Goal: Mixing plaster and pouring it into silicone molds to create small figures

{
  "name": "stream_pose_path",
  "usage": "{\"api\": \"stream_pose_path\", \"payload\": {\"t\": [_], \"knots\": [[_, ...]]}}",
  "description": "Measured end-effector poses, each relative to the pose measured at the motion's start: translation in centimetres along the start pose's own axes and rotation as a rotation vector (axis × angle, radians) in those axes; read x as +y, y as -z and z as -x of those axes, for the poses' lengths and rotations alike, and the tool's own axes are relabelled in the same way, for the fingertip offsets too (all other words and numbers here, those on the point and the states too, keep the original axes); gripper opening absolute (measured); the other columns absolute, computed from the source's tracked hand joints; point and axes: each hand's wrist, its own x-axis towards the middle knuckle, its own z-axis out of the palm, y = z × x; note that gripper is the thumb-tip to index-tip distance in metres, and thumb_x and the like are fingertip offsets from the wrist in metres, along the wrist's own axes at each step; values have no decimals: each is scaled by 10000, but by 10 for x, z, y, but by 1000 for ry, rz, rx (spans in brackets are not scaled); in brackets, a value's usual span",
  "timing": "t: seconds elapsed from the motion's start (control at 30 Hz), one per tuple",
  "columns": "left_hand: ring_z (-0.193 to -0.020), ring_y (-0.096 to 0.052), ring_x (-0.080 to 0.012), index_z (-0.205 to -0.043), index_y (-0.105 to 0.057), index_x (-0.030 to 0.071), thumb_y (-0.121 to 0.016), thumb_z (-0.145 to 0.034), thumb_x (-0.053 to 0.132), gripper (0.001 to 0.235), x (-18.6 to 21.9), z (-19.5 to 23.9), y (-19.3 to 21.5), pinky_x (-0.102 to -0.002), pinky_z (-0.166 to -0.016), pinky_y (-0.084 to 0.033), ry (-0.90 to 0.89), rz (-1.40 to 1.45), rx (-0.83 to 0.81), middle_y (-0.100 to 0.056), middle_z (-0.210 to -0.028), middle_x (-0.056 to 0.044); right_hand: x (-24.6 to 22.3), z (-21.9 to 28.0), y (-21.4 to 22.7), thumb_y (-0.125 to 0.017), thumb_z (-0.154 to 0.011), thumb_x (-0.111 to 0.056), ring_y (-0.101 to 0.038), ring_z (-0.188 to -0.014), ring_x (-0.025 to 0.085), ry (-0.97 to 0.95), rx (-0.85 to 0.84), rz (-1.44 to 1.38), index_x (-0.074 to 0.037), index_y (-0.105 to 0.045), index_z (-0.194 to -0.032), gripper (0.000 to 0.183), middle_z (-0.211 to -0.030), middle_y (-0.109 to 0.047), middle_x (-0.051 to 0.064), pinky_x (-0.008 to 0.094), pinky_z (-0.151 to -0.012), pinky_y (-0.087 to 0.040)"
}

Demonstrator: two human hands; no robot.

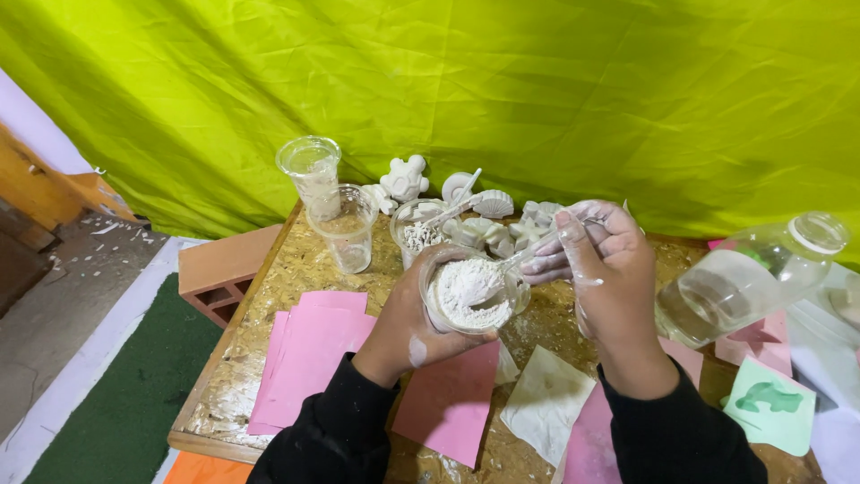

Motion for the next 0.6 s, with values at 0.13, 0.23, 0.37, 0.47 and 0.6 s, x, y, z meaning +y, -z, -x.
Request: {"api": "stream_pose_path", "payload": {"t": [0.13,0.23,0.37,0.47,0.6], "knots": [[-1160,-656,-459,-1257,-571,-36,-986,-599,327,858,-4,0,2,-580,-1031,-504,30,-12,-12,-676,-1178,-272,6,-7,6,-615,-1047,-83,-722,-549,280,7,33,-52,50,-505,-1154,203,-728,-673,201,382,-470,-665],[-1155,-657,-457,-1254,-571,-43,-986,-600,320,856,-2,-2,5,-577,-1035,-507,46,-1,11,-677,-1173,-276,7,-12,11,-617,-1053,-89,-725,-555,291,3,46,-76,34,-502,-1158,198,-738,-676,209,391,-474,-668],[-1134,-662,-441,-1247,-564,-55,-993,-601,279,844,-1,-4,10,-558,-1027,-510,64,26,45,-673,-1143,-274,4,-16,13,-626,-1050,-82,-734,-571,311,-7,62,-78,15,-514,-1158,183,-759,-683,229,409,-483,-673],[-1133,-675,-369,-1248,-582,-11,-1003,-601,305,835,-14,0,14,-493,-1013,-516,43,-37,94,-679,-1132,-226,5,-20,20,-622,-1063,-112,-737,-592,316,-16,66,-80,5,-509,-1156,187,-773,-684,234,409,-508,-676],[-1120,-664,-355,-1240,-565,-20,-1009,-584,270,844,-14,-3,14,-505,-1028,-505,49,34,147,-670,-1122,-229,3,-27,27,-620,-1076,-145,-738,-588,297,-14,69,-108,-13,-502,-1143,189,-760,-684,225,371,-500,-671]]}}
